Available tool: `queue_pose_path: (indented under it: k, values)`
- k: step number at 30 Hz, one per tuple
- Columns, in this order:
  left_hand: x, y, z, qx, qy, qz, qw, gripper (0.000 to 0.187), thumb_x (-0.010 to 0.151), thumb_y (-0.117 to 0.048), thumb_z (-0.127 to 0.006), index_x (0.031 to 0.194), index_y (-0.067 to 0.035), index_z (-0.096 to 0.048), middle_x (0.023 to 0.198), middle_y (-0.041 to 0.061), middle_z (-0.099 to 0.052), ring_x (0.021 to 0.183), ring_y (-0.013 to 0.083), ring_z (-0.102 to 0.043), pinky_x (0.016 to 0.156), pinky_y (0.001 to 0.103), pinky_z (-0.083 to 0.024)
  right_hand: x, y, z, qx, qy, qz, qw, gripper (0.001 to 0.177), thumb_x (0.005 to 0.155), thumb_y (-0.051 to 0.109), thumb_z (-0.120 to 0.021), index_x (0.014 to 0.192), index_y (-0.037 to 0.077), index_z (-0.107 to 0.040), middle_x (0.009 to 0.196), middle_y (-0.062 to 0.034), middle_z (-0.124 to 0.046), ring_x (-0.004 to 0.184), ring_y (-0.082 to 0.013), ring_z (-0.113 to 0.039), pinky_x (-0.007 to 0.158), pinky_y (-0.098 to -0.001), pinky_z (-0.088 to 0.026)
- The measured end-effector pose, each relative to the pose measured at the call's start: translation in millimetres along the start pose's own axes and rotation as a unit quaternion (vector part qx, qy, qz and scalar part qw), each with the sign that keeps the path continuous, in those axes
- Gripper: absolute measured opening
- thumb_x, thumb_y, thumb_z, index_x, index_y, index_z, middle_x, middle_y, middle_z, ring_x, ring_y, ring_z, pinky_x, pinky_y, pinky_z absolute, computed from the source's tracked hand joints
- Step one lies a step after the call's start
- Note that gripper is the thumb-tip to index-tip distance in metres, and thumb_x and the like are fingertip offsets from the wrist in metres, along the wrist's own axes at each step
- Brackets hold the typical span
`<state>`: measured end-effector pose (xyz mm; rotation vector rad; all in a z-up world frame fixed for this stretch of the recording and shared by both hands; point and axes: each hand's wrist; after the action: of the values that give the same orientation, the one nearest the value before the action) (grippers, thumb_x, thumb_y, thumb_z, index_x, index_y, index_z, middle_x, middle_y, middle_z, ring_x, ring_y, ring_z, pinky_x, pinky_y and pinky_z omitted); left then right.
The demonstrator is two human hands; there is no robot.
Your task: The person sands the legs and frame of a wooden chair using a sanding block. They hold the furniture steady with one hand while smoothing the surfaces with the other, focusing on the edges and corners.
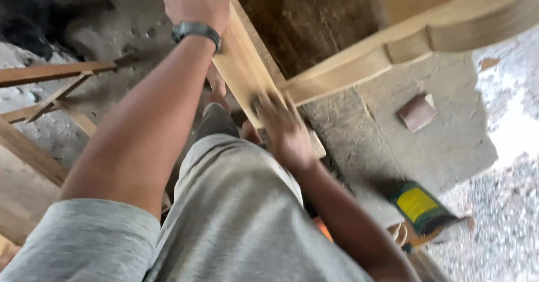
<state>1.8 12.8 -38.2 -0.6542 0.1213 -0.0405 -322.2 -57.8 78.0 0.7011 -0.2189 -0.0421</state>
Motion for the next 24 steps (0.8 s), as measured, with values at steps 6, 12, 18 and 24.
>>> queue_pose_path:
  k: [6, 12, 18, 24]
  values:
    - [17.2, -0.3, -14.2, 0.086, 0.028, 0.083, 0.992, 0.109, 0.112, -0.075, -0.083, 0.184, -0.004, -0.044, 0.194, 0.027, -0.041, 0.183, 0.0443, -0.025, 0.142, 0.062, -0.046, 115.4, -59.2, 5.9, 0.266, -0.138, -0.046, 0.953, 0.013, 0.121, -0.008, -0.074, 0.117, -0.003, -0.085, 0.144, -0.0248, -0.085, 0.147, -0.0429, -0.081, 0.134, -0.0545, -0.065]
    - [-5.0, -34.2, 22.1, 0.000, -0.026, 0.015, 1.000, 0.082, 0.113, -0.035, -0.084, 0.180, -0.010, -0.045, 0.195, 0.023, -0.034, 0.180, 0.0500, -0.047, 0.126, 0.066, -0.069, 70.7, -55.9, 102.7, 0.164, -0.170, -0.189, 0.953, 0.017, 0.123, 0.009, -0.080, 0.122, -0.007, -0.088, 0.125, -0.0231, -0.094, 0.085, -0.0150, -0.080, 0.065, -0.0274, -0.061]
    - [-12.1, -35.3, 27.9, -0.002, 0.016, 0.028, 0.999, 0.104, 0.124, -0.034, -0.091, 0.201, -0.020, -0.023, 0.207, 0.008, 0.005, 0.189, 0.0502, -0.050, 0.105, 0.056, -0.078, -10.8, -52.0, -9.9, -0.058, -0.108, -0.107, 0.987, 0.065, 0.108, 0.017, -0.092, 0.170, 0.022, -0.074, 0.121, -0.0108, -0.076, 0.108, -0.0340, -0.069, 0.091, -0.0555, -0.059]
    - [-14.6, -58.2, 41.7, 0.004, 0.040, 0.080, 0.996, 0.109, 0.119, -0.029, -0.085, 0.198, -0.036, -0.010, 0.210, 0.013, 0.008, 0.189, 0.0512, -0.046, 0.115, 0.056, -0.073, -12.0, -11.8, -0.1, -0.074, -0.086, -0.016, 0.993, 0.038, 0.128, 0.013, -0.056, 0.138, -0.005, -0.088, 0.145, -0.0239, -0.089, 0.149, -0.0554, -0.073, 0.132, -0.0740, -0.055]
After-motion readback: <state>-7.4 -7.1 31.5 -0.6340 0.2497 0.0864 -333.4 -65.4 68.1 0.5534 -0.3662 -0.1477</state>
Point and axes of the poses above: each hand's wrist, its own x-axis towards the middle knuckle, its own z-axis out of the back of the hand, y = z × x
